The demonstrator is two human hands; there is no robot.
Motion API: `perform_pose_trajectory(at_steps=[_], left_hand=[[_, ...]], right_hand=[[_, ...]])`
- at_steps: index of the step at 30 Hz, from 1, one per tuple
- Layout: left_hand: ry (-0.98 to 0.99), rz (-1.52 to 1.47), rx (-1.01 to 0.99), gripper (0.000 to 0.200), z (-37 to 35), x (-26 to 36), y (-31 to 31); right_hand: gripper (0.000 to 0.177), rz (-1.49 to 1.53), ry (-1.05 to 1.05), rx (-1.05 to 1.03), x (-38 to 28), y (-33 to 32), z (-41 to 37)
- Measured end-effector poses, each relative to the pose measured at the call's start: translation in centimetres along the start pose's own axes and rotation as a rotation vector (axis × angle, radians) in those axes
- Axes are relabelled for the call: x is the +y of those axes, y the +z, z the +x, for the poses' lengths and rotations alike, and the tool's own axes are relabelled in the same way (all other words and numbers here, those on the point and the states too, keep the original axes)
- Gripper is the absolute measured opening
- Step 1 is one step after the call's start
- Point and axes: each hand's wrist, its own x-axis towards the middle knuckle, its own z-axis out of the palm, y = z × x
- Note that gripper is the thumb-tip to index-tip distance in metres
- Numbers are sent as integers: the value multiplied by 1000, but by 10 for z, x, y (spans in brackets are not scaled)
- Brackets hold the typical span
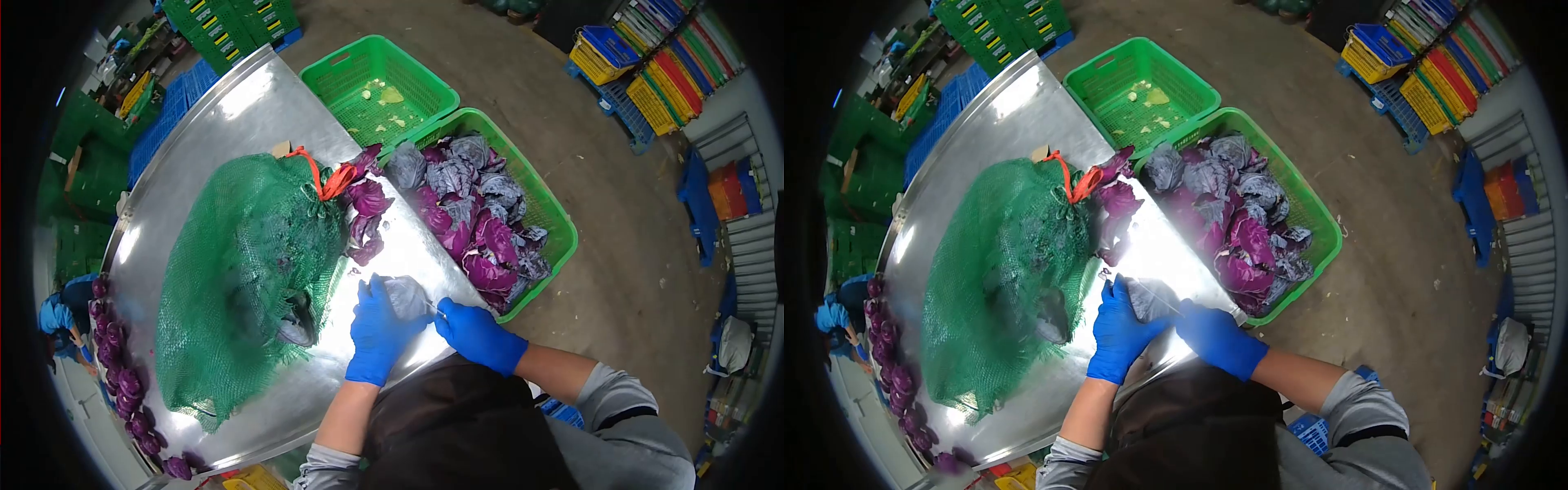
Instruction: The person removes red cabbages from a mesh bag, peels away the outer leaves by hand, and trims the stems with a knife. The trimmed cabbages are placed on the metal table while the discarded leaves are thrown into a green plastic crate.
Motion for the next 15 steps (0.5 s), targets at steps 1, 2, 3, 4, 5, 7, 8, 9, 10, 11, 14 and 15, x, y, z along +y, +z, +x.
perform_pose_trajectory(at_steps=[1, 2, 3, 4, 5, 7, 8, 9, 10, 11, 14, 15], left_hand=[[-1, 23, 4, 108, 0, -1, 1], [0, 21, 2, 108, 1, -2, 3], [26, 65, 41, 111, 3, -3, 7], [51, 108, 79, 114, 4, -4, 10], [53, 109, 73, 114, 4, -4, 12], [47, 136, 130, 114, 4, 2, 15], [53, 132, 130, 114, 5, 4, 13], [35, 120, 109, 114, 8, 4, 10], [18, 112, 82, 114, 8, 3, 7], [21, 114, 80, 114, 8, 1, 8], [52, 80, 114, 114, 6, 0, 10], [36, 99, 115, 114, 5, 3, 9]], right_hand=[[4, -30, -66, -21, 0, -3, -2], [4, -31, -64, -22, 2, -4, -2], [6, -40, -42, -79, 3, -4, 0], [8, -47, -20, -138, 4, -4, 1], [8, -45, -14, -140, 11, 4, 5], [20, 81, -82, -73, 30, 21, 15], [20, 76, -78, -70, 32, 22, 16], [21, 46, -60, -92, 32, 21, 21], [21, 21, -36, -114, 31, 22, 23], [21, 22, -32, -112, 31, 26, 24], [27, -45, 6, -140, 38, 34, 32], [30, 34, -3, -157, 40, 35, 38]])
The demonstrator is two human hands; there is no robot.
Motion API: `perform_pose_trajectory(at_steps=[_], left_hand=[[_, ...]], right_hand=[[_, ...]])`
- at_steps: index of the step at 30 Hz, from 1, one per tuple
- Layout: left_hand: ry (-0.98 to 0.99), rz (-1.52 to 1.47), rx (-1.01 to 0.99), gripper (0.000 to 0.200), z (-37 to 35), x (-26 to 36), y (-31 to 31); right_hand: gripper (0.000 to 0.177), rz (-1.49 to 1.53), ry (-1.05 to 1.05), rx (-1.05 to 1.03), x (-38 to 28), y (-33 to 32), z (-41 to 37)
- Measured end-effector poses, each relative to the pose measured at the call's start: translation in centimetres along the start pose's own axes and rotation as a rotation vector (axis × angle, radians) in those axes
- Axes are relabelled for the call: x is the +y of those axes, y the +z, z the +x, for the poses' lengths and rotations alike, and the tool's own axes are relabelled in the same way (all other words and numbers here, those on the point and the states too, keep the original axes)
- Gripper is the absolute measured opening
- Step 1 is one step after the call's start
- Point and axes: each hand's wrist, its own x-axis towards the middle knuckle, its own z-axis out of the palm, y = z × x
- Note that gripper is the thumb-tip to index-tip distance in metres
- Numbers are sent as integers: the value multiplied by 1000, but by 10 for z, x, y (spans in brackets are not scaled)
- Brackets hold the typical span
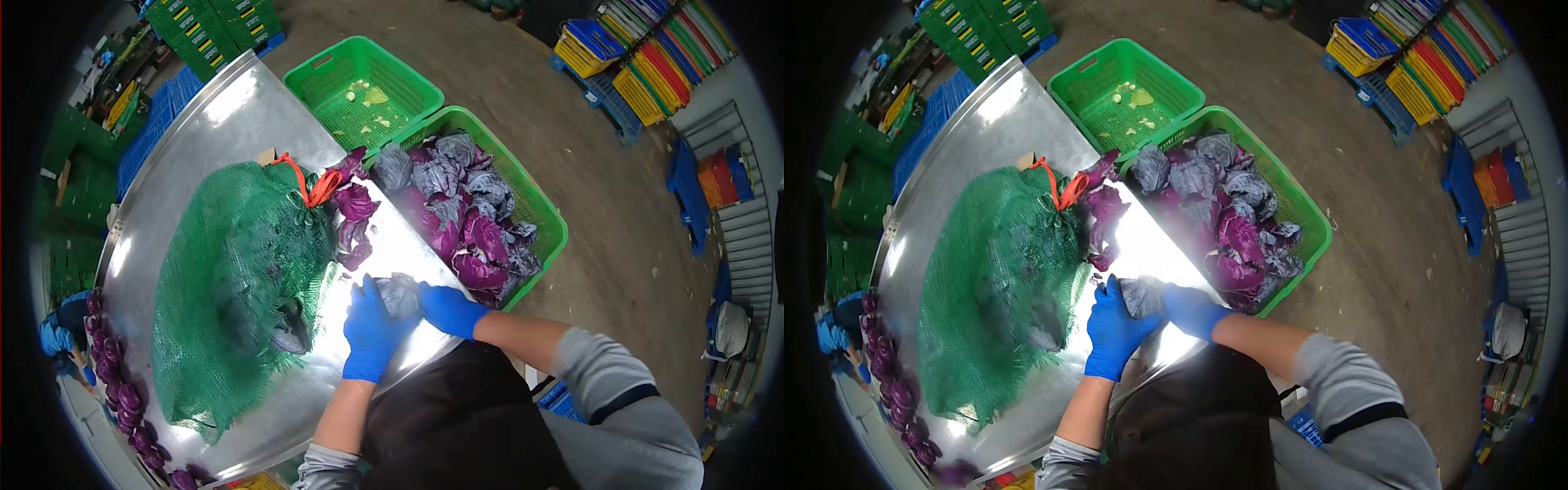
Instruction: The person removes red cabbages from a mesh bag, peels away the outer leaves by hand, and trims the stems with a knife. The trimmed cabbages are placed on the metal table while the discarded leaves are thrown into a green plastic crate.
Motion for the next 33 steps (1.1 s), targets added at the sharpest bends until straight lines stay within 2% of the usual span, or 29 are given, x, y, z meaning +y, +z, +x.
perform_pose_trajectory(at_steps=[1, 2, 3, 5, 6, 8, 9, 11, 12, 13, 15, 16, 17, 19, 21, 23, 25, 26, 27, 29, 31, 32, 33], left_hand=[[-13, 22, 9, 113, 2, 1, -2], [-31, -51, 59, 107, 0, -7, 2], [-29, -47, 62, 107, -5, -13, 0], [134, -388, 97, 99, -9, -26, -7], [227, -494, 142, 93, -10, -38, 6], [228, -602, 187, 92, -18, -50, 21], [235, -711, 232, 91, -21, -53, 23], [174, -796, 193, 92, -27, -45, 25], [157, -829, 232, 88, -24, -45, 34], [143, -862, 268, 83, -21, -43, 36], [114, -958, 236, 82, -23, -40, 31], [57, -1007, 209, 80, -24, -39, 28], [0, -1058, 185, 78, -25, -38, 27], [17, -967, 173, 81, -18, -46, 28], [35, -766, 185, 86, -10, -46, 29], [33, -796, 141, 87, -5, -45, 33], [-43, -954, 91, 83, -9, -40, 30], [-20, -795, 145, 77, -11, -36, 27], [-20, -795, 147, 77, -13, -36, 28], [148, -819, 230, 71, -17, -41, 35], [234, -763, 304, 69, -28, -50, 40], [76, -946, 177, 70, -35, -51, 38], [-88, -1121, 46, 71, -41, -52, 37]], right_hand=[[34, 76, -23, -12, 2, 1, 10], [46, -22, 145, -211, 3, 6, 21], [46, -20, 142, -208, 2, 7, 18], [52, 187, 39, -193, 5, 1, 15], [52, 186, 35, -194, 2, -4, 11], [64, 378, -46, -3, -9, -15, -1], [64, 380, -53, -14, -12, -14, -3], [64, 212, -233, 225, -22, -10, -9], [63, 282, -83, 48, -23, -15, -10], [63, 282, -88, 46, -18, -15, -4], [60, 726, -172, 101, -11, -15, 8], [57, 519, -75, 53, -15, -28, 6], [57, 515, -81, 51, -14, -29, 8], [57, 349, -92, -34, -14, -28, 11], [54, 363, -93, -40, -21, -27, 7], [53, 374, -96, -42, -16, -26, 8], [53, 591, -51, 30, -6, -24, 13], [53, 592, -52, 28, 0, -24, 13], [54, 704, 15, 3, -8, -37, 12], [55, 817, 77, -10, -4, -46, 9], [53, 905, 381, 12, 16, -43, 13], [50, 973, 447, 99, 21, -35, 15], [50, 974, 447, 96, 28, -33, 18]])
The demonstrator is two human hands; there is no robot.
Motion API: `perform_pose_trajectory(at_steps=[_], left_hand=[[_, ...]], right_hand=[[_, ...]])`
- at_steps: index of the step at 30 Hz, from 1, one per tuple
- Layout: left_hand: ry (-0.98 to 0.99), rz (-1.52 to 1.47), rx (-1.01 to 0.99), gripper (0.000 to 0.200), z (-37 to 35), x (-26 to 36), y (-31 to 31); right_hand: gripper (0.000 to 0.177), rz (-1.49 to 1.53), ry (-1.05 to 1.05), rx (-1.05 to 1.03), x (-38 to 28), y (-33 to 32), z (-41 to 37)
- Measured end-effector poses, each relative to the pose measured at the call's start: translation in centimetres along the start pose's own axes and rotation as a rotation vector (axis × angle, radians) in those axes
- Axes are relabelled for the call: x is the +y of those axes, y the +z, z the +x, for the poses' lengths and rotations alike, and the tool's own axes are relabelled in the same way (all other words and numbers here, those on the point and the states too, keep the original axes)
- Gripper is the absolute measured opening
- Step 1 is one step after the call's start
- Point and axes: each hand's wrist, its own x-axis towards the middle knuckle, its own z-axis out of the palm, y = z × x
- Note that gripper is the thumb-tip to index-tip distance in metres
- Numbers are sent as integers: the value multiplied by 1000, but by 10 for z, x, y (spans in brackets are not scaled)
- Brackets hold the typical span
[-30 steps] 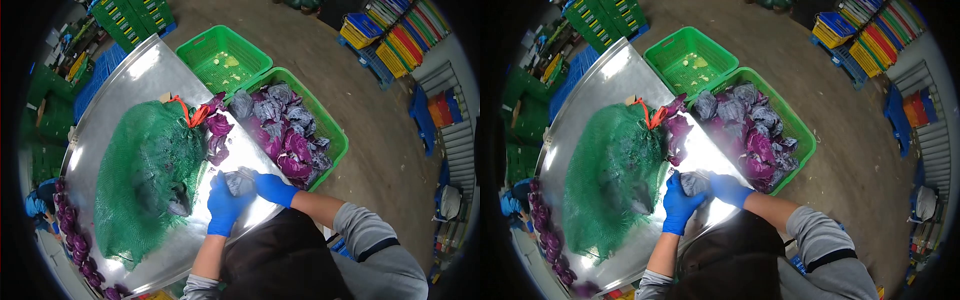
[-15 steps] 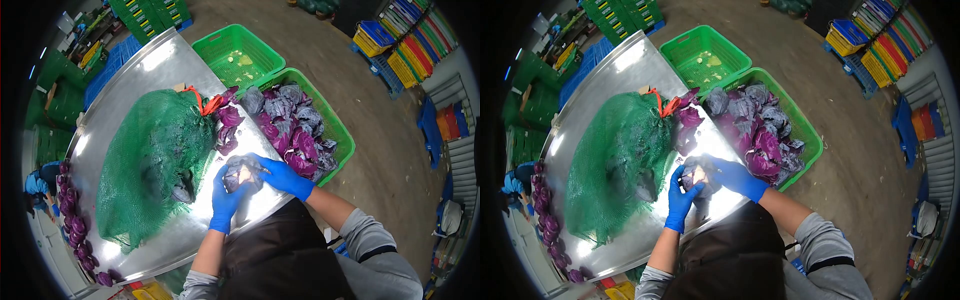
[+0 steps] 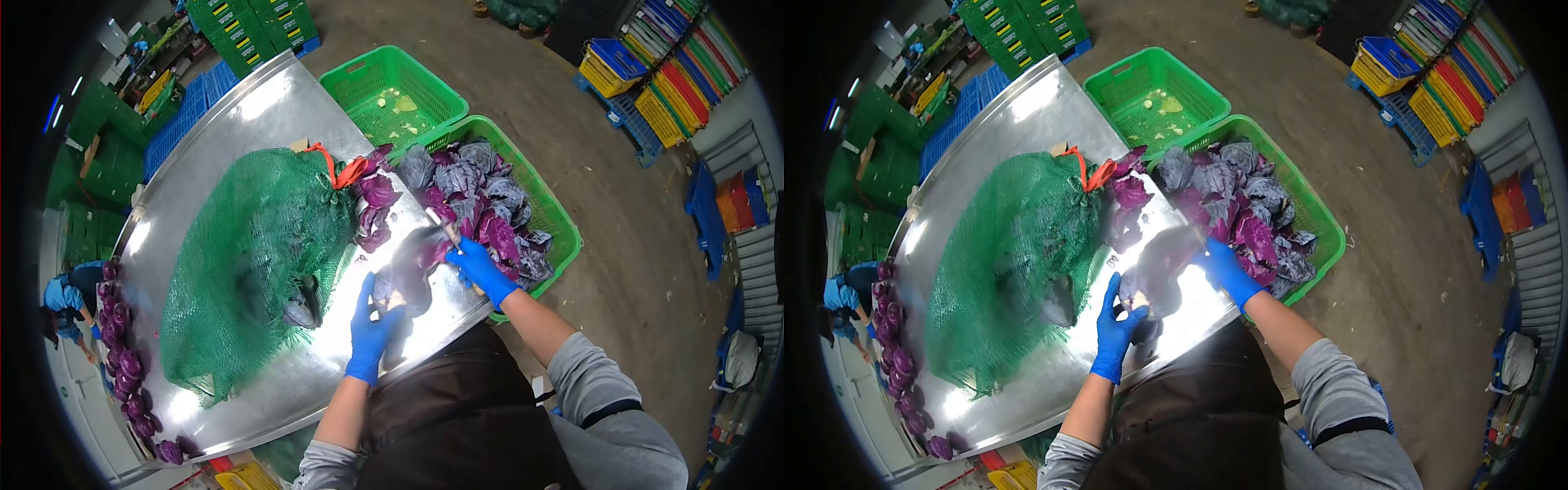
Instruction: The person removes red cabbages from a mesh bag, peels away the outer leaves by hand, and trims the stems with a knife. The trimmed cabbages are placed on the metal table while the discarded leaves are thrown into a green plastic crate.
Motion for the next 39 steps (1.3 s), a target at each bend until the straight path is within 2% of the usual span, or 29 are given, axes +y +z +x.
perform_pose_trajectory(at_steps=[2, 4, 6, 8, 9, 10, 12, 14, 15, 16, 18, 21, 22, 24, 25, 26, 27, 28, 29, 30, 31, 32, 33, 34, 35, 36, 37, 38, 39], left_hand=[[-41, -61, -13, 76, 1, -9, -6], [0, 12, 7, 80, 8, -3, -4], [11, 9, 17, 82, 11, 16, 14], [28, 5, 26, 87, 18, 38, 33], [-32, 171, -25, 88, 28, 40, 34], [-28, 168, -25, 88, 36, 24, 32], [171, 247, -85, 94, 67, -9, 32], [188, 204, -41, 102, 72, 0, 45], [146, 113, -31, 101, 72, 10, 57], [103, 22, -23, 99, 73, 16, 65], [116, 167, 25, 93, 91, -8, 71], [34, -218, 64, 88, 72, 30, 62], [112, -127, 25, 90, 77, 17, 49], [151, -316, -126, 94, 64, 21, 32], [163, -118, -185, 98, 60, 21, 21], [155, -114, -188, 98, 59, 19, 22], [242, 153, -215, 100, 57, 17, 21], [328, 423, -242, 103, 55, 14, 19], [339, 438, -281, 94, 54, 10, 22], [337, 444, -286, 94, 49, 20, 29], [302, 472, -263, 95, 38, 37, 37], [262, 502, -241, 96, 31, 46, 39], [381, 702, -62, 96, 37, 12, 37], [382, 703, -61, 96, 40, 9, 38], [365, 660, -54, 94, 40, 7, 43], [349, 616, -50, 93, 41, 7, 49], [197, 278, -207, 92, 31, 46, 55], [193, 274, -210, 92, 32, 38, 57], [306, 497, -33, 87, 33, 23, 59]], right_hand=[[46, 30, -99, 101, 6, -13, 16], [46, -107, -101, 159, 16, -25, 34], [45, -296, -258, 336, 28, -33, 52], [46, -264, -182, 354, 14, -32, 45], [46, -217, -129, 351, 15, -39, 44], [45, -164, -79, 353, 18, -47, 43], [47, -274, -216, 347, 29, -58, 48], [50, -312, -196, 278, 25, -46, 33], [53, -358, -463, 323, 53, -43, 50], [55, -508, -493, 369, 43, -37, 40], [51, -538, -521, 394, 38, -39, 37], [32, -203, -89, 485, 37, -85, 35], [30, -231, -153, 505, 56, -109, 43], [29, -761, -294, 626, 64, -140, 38], [29, -756, -286, 628, 56, -135, 31], [29, -950, -197, 485, 27, -116, 15], [29, -1135, -104, 328, -4, -90, -6], [29, -1050, -161, 226, -38, -54, -30], [31, -965, -452, 185, -29, -31, -29], [34, -646, -618, 89, -5, -12, -15], [44, -606, -529, -39, -5, 5, -14], [44, -481, -621, -96, 5, 13, -6], [45, -501, -606, -146, 3, 14, -7], [46, -524, -593, -200, -7, 15, -12], [46, -522, -591, -201, -14, 19, -21], [46, -727, -557, -146, -33, 26, -38], [47, -932, -515, -86, -42, 30, -47], [47, -935, -509, -87, -36, 29, -38], [48, -1019, -775, -94, -23, 27, -20]])
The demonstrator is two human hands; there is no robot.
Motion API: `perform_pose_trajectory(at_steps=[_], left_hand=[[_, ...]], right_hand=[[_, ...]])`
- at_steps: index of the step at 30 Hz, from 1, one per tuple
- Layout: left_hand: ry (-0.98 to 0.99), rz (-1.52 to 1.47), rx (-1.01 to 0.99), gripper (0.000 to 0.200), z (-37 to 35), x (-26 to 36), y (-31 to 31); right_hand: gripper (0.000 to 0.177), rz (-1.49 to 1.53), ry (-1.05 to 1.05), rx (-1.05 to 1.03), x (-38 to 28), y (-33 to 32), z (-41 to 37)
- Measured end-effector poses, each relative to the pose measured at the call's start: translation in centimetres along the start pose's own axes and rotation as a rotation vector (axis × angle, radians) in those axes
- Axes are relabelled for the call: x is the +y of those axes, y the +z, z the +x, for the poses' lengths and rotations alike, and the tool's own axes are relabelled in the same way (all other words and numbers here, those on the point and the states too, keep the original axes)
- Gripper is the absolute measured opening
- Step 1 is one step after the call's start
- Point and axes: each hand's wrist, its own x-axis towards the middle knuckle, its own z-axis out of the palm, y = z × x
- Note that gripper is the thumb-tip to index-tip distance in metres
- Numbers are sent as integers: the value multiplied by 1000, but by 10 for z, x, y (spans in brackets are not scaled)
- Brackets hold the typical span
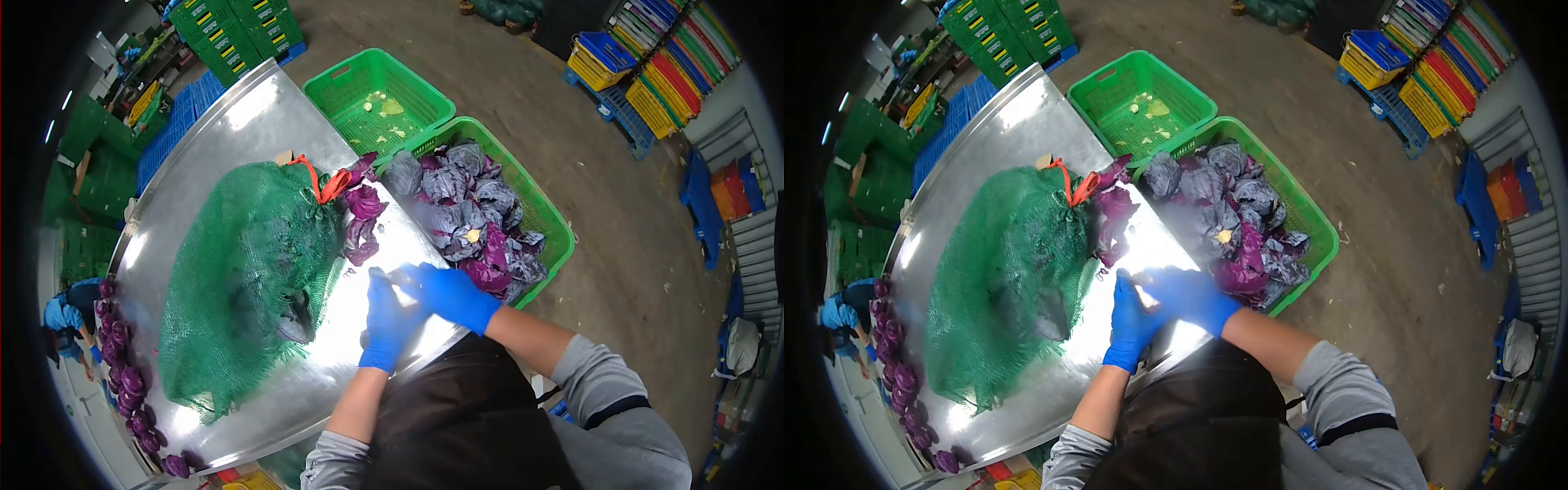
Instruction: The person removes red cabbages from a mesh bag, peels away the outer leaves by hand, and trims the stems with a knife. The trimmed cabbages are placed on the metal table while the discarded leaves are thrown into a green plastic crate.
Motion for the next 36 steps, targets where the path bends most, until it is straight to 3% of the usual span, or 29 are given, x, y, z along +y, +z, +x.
perform_pose_trajectory(at_steps=[1, 2, 4, 5, 6, 7, 9, 10, 11, 13, 14, 16, 18, 19, 20, 21, 23, 24, 25, 27, 28, 29, 30, 31, 32, 33, 35, 36], left_hand=[[70, 252, 164, 82, 0, -4, 3], [73, 252, 165, 82, 2, -7, 1], [-106, 202, -43, 82, 9, -8, -5], [-101, 198, -43, 82, 9, -8, -6], [-203, 15, -125, 88, 10, -10, -8], [-303, -165, -208, 93, 9, -10, -11], [56, 276, -72, 112, -18, -4, -16], [129, 317, -43, 115, -27, -17, -14], [131, 320, -46, 115, -35, -28, -14], [107, 43, 8, 116, -46, -43, -15], [74, 21, -5, 115, -48, -40, -19], [107, 33, -60, 111, -45, -34, -27], [143, 44, -122, 108, -40, -26, -29], [182, 79, -93, 105, -34, -21, -27], [221, 115, -65, 103, -32, -18, -25], [222, 116, -68, 103, -35, -23, -21], [-64, -24, -42, 117, -41, -37, -10], [-227, -94, -16, 116, -44, -28, -7], [-228, -94, -19, 116, -45, -22, -5], [-350, -563, -69, 115, -41, -7, -2], [-380, -443, -117, 115, -38, 13, -11], [-380, -444, -120, 115, -36, 5, -9], [-186, -281, -115, 113, -30, 3, -10], [3, -116, -111, 111, -28, 4, -11], [123, -106, -146, 54, -31, 10, -10], [127, -104, -148, 54, -26, 11, -9], [-2, -243, -213, 57, -21, 11, -7], [-1, -243, -215, 57, -18, 13, -7]], right_hand=[[49, -114, -237, 87, 6, 2, 7], [47, -214, -190, 51, 11, 4, 11], [45, -262, -147, -10, 14, 3, 21], [42, -306, -107, -69, 15, 3, 24], [30, -305, -101, -29, 10, -1, 25], [30, -306, -100, -23, 19, -3, 27], [24, -47, 345, -183, 59, -8, 26], [26, -78, 402, -50, 75, -1, 14], [29, -112, 457, 80, 87, 2, 2], [35, -344, 548, 58, 78, -27, -12], [35, -342, 547, 47, 67, -36, -13], [52, -263, 754, 150, 55, -47, -12], [66, -209, 343, 167, 41, -21, -11], [62, -182, 95, 310, 22, -9, -10], [53, 184, 207, 133, 13, 7, -9], [38, 191, 206, 73, -2, 4, -7], [29, 308, 164, 187, 22, 22, -12], [29, 308, 165, 190, 27, 26, -15], [27, 382, 183, 183, 31, 31, -20], [25, 455, 205, 174, 36, 26, -30], [28, 332, 285, 137, 32, 11, -31], [31, 207, 361, 101, 30, 2, -31], [43, 358, 339, 194, 28, 6, -32], [43, 359, 341, 190, 23, 11, -34], [50, 336, 250, 171, 18, 16, -36], [56, 310, 158, 155, 12, 12, -33], [56, 358, 200, 91, 4, -1, -34], [54, 192, 204, 31, 2, -6, -33]])
